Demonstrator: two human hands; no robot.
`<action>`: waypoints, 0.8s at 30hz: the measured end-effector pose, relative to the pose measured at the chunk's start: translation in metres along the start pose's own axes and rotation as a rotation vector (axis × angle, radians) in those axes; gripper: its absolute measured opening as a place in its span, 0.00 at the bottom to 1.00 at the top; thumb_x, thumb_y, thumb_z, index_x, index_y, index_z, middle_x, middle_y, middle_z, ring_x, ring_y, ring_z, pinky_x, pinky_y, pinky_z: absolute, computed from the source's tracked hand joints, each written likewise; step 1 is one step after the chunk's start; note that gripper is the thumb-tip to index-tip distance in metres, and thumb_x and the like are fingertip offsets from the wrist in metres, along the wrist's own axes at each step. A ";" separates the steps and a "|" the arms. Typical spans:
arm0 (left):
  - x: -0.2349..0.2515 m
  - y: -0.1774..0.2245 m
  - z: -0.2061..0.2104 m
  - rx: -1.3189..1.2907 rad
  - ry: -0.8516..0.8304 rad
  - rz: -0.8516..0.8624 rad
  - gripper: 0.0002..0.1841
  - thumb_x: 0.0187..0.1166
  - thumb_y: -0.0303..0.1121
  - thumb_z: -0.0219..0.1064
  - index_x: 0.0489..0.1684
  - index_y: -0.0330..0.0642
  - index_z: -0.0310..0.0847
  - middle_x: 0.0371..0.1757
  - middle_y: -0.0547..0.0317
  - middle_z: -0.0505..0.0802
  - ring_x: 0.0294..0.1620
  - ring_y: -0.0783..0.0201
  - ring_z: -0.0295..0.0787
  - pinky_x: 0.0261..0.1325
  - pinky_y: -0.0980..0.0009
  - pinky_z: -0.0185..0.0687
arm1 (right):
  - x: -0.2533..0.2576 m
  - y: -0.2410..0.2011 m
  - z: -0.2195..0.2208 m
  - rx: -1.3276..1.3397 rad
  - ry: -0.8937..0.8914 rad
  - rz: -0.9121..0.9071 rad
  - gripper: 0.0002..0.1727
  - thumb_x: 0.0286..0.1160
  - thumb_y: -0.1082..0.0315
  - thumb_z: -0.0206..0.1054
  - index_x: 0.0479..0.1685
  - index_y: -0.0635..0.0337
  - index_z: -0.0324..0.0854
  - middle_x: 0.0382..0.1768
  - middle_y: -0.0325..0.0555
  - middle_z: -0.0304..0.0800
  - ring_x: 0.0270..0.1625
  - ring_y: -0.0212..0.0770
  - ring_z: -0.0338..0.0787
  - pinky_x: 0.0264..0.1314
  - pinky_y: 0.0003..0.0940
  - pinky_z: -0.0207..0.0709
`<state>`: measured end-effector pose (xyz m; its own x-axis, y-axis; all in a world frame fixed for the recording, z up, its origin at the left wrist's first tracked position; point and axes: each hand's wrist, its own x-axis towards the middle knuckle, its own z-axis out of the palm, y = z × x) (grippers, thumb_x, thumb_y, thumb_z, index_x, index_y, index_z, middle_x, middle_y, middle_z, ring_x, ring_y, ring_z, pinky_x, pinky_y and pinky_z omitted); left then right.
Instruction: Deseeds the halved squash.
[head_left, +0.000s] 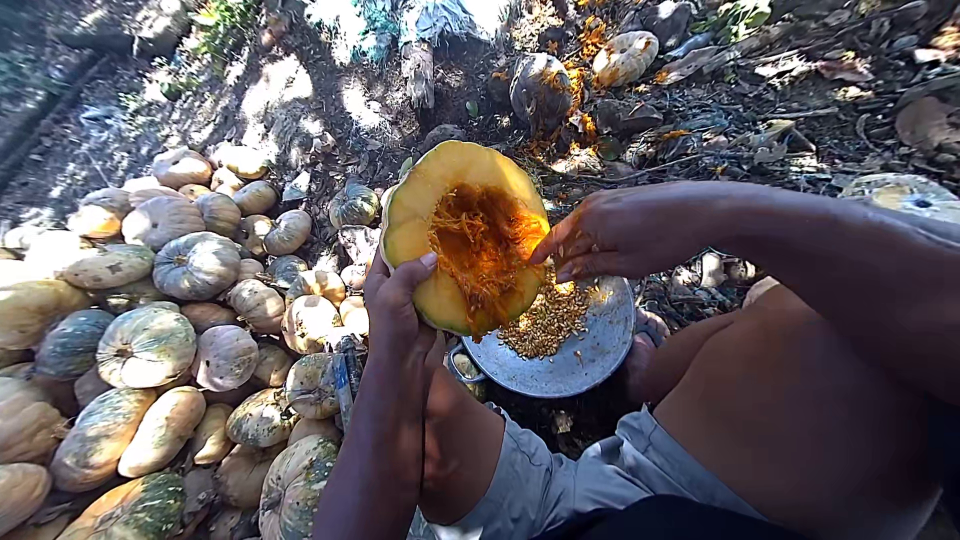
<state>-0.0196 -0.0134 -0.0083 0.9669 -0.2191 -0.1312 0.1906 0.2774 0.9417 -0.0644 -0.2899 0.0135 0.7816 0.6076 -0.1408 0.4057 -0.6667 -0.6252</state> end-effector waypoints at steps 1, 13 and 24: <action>0.000 0.000 0.000 -0.001 0.002 0.008 0.22 0.71 0.24 0.62 0.66 0.46 0.76 0.50 0.50 0.91 0.46 0.59 0.93 0.46 0.59 0.93 | 0.000 -0.001 0.002 -0.016 -0.017 -0.001 0.14 0.87 0.60 0.64 0.56 0.54 0.92 0.42 0.36 0.96 0.40 0.28 0.92 0.50 0.31 0.87; 0.004 -0.011 0.002 0.036 -0.043 -0.007 0.24 0.70 0.22 0.62 0.68 0.41 0.76 0.49 0.46 0.92 0.45 0.58 0.94 0.48 0.58 0.94 | 0.044 -0.030 0.026 -0.265 0.098 0.259 0.22 0.86 0.56 0.61 0.76 0.48 0.79 0.26 0.44 0.87 0.34 0.48 0.89 0.41 0.52 0.81; -0.002 -0.005 -0.004 0.002 -0.088 0.007 0.26 0.69 0.22 0.62 0.71 0.43 0.75 0.51 0.46 0.91 0.46 0.57 0.94 0.48 0.57 0.94 | 0.046 -0.030 0.013 -0.261 0.121 0.292 0.18 0.81 0.66 0.64 0.68 0.44 0.85 0.25 0.42 0.88 0.33 0.49 0.90 0.38 0.55 0.81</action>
<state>-0.0218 -0.0108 -0.0144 0.9494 -0.2988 -0.0968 0.1835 0.2776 0.9430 -0.0473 -0.2363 0.0157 0.9254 0.3318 -0.1829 0.2526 -0.9002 -0.3547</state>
